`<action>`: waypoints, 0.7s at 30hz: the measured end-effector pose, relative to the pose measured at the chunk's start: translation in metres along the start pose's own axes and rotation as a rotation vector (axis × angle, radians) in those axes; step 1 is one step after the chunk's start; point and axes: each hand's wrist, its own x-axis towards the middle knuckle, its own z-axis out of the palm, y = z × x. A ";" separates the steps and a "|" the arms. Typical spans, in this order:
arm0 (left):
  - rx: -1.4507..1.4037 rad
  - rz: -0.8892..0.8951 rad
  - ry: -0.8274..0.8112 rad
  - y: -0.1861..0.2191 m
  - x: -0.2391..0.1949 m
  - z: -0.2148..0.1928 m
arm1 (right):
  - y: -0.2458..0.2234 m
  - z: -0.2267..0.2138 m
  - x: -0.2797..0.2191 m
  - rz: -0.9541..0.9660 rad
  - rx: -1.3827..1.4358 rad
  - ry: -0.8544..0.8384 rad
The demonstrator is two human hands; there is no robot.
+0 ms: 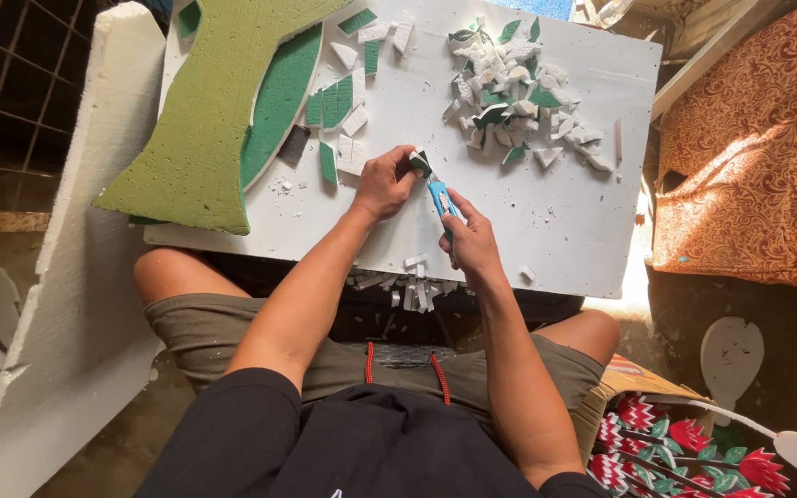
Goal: Cutting small pieces of green and white foam using a utility knife on a white board.
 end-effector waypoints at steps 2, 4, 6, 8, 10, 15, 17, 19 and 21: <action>-0.015 -0.017 0.006 0.007 -0.002 -0.002 | 0.002 -0.001 -0.001 -0.008 -0.003 -0.007; -0.033 -0.033 0.013 0.009 -0.003 -0.002 | 0.005 -0.005 -0.006 -0.017 -0.009 -0.012; -0.018 -0.057 0.037 0.005 -0.002 -0.001 | 0.008 -0.008 -0.015 -0.024 -0.040 0.064; -0.005 -0.046 0.041 0.000 0.001 -0.001 | 0.004 -0.006 -0.028 -0.057 -0.194 0.123; 0.005 -0.028 0.039 0.003 0.001 0.001 | -0.003 -0.003 -0.039 -0.093 -0.347 0.191; -0.078 -0.065 0.055 0.020 -0.009 -0.004 | -0.022 0.013 -0.046 -0.217 -0.601 0.211; -0.088 -0.065 0.050 0.012 -0.006 -0.002 | -0.016 0.012 -0.037 -0.226 -0.640 0.216; -0.097 -0.068 0.043 0.008 -0.005 0.000 | -0.012 0.009 -0.031 -0.230 -0.678 0.221; -0.099 -0.075 0.039 0.008 -0.004 0.000 | -0.010 0.006 -0.027 -0.225 -0.718 0.233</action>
